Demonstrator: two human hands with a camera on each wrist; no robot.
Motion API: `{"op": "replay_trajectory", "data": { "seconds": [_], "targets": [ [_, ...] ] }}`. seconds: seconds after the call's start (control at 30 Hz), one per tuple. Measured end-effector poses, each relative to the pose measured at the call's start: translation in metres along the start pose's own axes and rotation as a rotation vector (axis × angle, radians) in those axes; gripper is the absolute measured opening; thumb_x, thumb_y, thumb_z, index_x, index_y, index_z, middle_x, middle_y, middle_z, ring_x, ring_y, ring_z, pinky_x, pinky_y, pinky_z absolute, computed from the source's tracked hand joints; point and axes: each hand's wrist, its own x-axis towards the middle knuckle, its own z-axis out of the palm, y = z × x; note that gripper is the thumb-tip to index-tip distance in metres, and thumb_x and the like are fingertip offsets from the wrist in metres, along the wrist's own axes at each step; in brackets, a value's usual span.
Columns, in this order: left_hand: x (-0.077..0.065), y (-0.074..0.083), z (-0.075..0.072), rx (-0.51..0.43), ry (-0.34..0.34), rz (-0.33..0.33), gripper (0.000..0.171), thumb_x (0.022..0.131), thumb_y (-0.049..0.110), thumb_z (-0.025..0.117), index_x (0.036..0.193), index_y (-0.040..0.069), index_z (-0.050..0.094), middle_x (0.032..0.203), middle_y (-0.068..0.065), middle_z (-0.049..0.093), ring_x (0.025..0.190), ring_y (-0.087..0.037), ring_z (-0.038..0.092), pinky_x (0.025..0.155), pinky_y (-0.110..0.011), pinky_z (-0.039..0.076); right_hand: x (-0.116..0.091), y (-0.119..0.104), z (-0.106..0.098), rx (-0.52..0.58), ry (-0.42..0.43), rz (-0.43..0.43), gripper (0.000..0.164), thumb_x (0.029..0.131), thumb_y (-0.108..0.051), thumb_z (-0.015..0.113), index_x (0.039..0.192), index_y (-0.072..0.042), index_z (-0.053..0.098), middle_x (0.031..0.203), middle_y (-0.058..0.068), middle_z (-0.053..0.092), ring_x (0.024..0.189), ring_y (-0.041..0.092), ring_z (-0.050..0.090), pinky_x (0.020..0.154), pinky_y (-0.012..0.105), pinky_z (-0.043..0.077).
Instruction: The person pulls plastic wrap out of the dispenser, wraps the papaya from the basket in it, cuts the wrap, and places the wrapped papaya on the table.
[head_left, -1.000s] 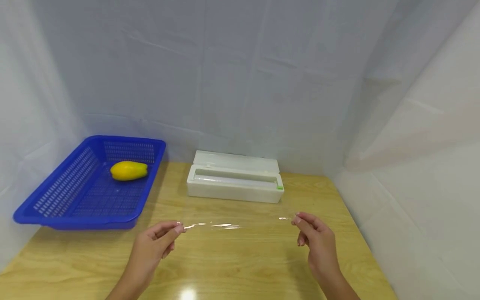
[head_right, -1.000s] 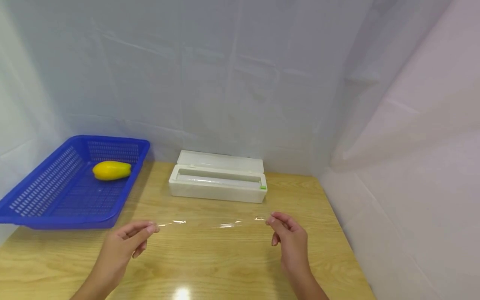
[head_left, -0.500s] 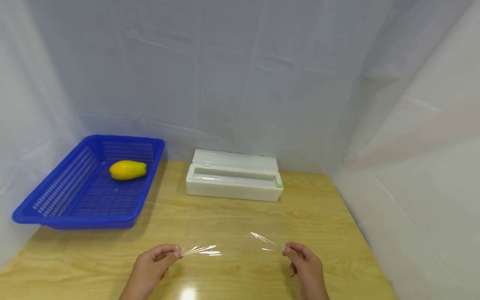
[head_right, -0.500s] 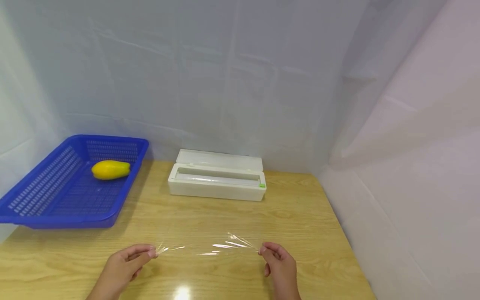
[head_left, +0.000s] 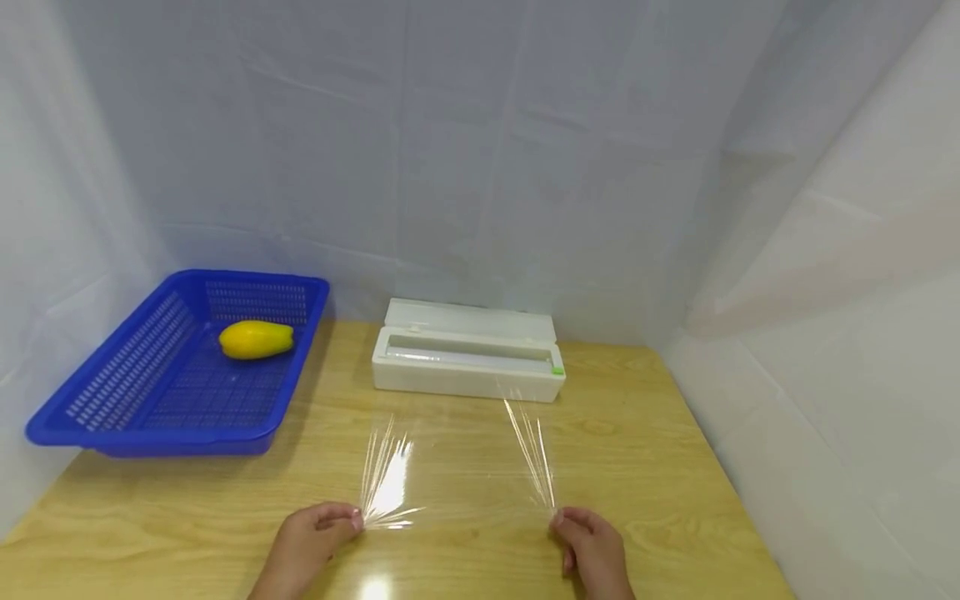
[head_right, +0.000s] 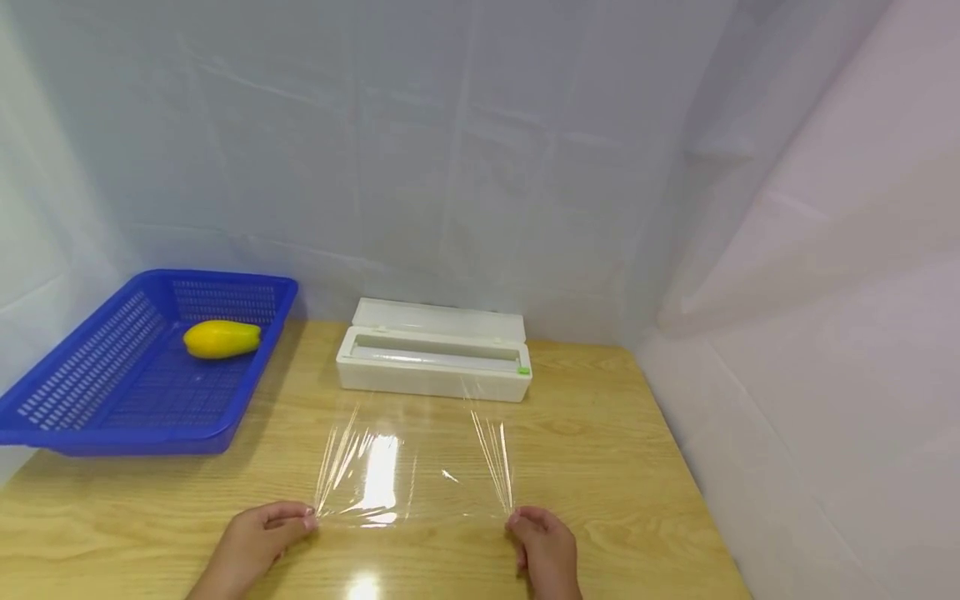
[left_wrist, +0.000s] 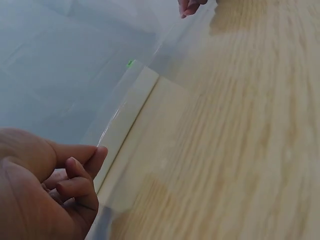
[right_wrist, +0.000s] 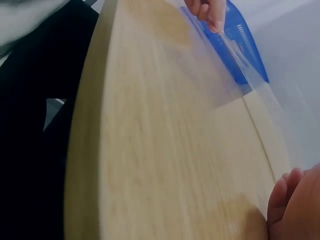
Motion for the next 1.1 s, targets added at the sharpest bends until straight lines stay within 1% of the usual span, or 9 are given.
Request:
{"op": "replay_trajectory", "data": {
  "seconds": [0.13,0.27,0.4,0.57,0.63,0.8,0.93,1.1],
  "targets": [
    [0.003,-0.002,0.002,0.003,0.004,-0.005,0.027,0.09,0.017,0.074,0.112,0.001,0.073,0.099,-0.008,0.076,0.089,-0.016,0.069,0.067,-0.027,0.055,0.005,0.004,-0.001,-0.009,-0.021,-0.006,0.046,0.091,-0.011,0.07,0.127,0.013,0.056,0.082,0.003,0.072,0.045,0.009,0.046,0.042,0.023,0.042],
    [0.004,-0.002,0.003,0.022,0.01,0.001,0.031,0.09,0.017,0.074,0.116,0.001,0.072,0.098,-0.006,0.076,0.088,-0.014,0.068,0.068,-0.025,0.054,0.007,0.005,-0.002,-0.001,-0.03,-0.012,0.037,0.091,-0.008,0.069,0.12,0.013,0.059,0.082,0.003,0.073,0.049,0.01,0.049,0.044,0.023,0.044],
    [0.008,-0.002,0.005,0.074,0.022,0.018,0.028,0.09,0.017,0.073,0.114,0.001,0.073,0.097,-0.005,0.076,0.085,-0.013,0.067,0.07,-0.026,0.054,0.009,0.004,-0.001,0.007,-0.056,-0.006,0.03,0.091,-0.005,0.067,0.115,0.013,0.06,0.082,0.005,0.072,0.052,0.01,0.051,0.045,0.022,0.045],
    [0.013,-0.002,0.006,0.126,0.028,0.028,0.027,0.091,0.02,0.072,0.112,0.002,0.074,0.098,-0.004,0.076,0.086,-0.011,0.065,0.076,-0.028,0.053,0.014,0.003,0.0,-0.008,-0.08,-0.005,0.031,0.093,-0.007,0.067,0.117,0.012,0.06,0.083,0.004,0.072,0.053,0.01,0.052,0.046,0.021,0.046],
    [0.015,-0.002,0.007,0.118,0.028,0.025,0.027,0.091,0.019,0.072,0.111,0.001,0.074,0.097,-0.004,0.076,0.083,-0.012,0.064,0.074,-0.027,0.052,0.015,0.003,0.001,-0.008,-0.082,-0.014,0.031,0.094,-0.007,0.067,0.117,0.012,0.06,0.083,0.004,0.072,0.052,0.01,0.053,0.045,0.022,0.046],
    [0.018,-0.002,0.008,0.083,0.034,0.032,0.026,0.09,0.016,0.072,0.111,-0.001,0.073,0.09,-0.003,0.074,0.069,-0.012,0.061,0.062,-0.023,0.05,0.018,0.003,0.002,-0.009,-0.079,-0.011,0.032,0.095,-0.008,0.066,0.119,0.012,0.059,0.084,0.005,0.072,0.052,0.011,0.053,0.045,0.022,0.046],
    [0.019,-0.002,0.008,0.1,0.038,0.038,0.024,0.091,0.015,0.071,0.109,0.0,0.074,0.088,-0.002,0.073,0.067,-0.012,0.06,0.059,-0.023,0.05,0.021,0.002,0.002,-0.032,-0.084,-0.002,0.033,0.095,-0.009,0.066,0.121,0.01,0.057,0.086,0.006,0.071,0.053,0.011,0.054,0.044,0.023,0.046],
    [0.021,-0.001,0.007,0.098,0.023,0.03,0.027,0.092,0.015,0.071,0.113,-0.002,0.072,0.093,-0.004,0.074,0.068,-0.013,0.061,0.059,-0.024,0.051,0.021,-0.002,0.003,-0.064,-0.086,-0.012,0.035,0.095,-0.009,0.067,0.122,0.01,0.057,0.088,0.006,0.07,0.055,0.012,0.054,0.044,0.023,0.046]
  ]
}}
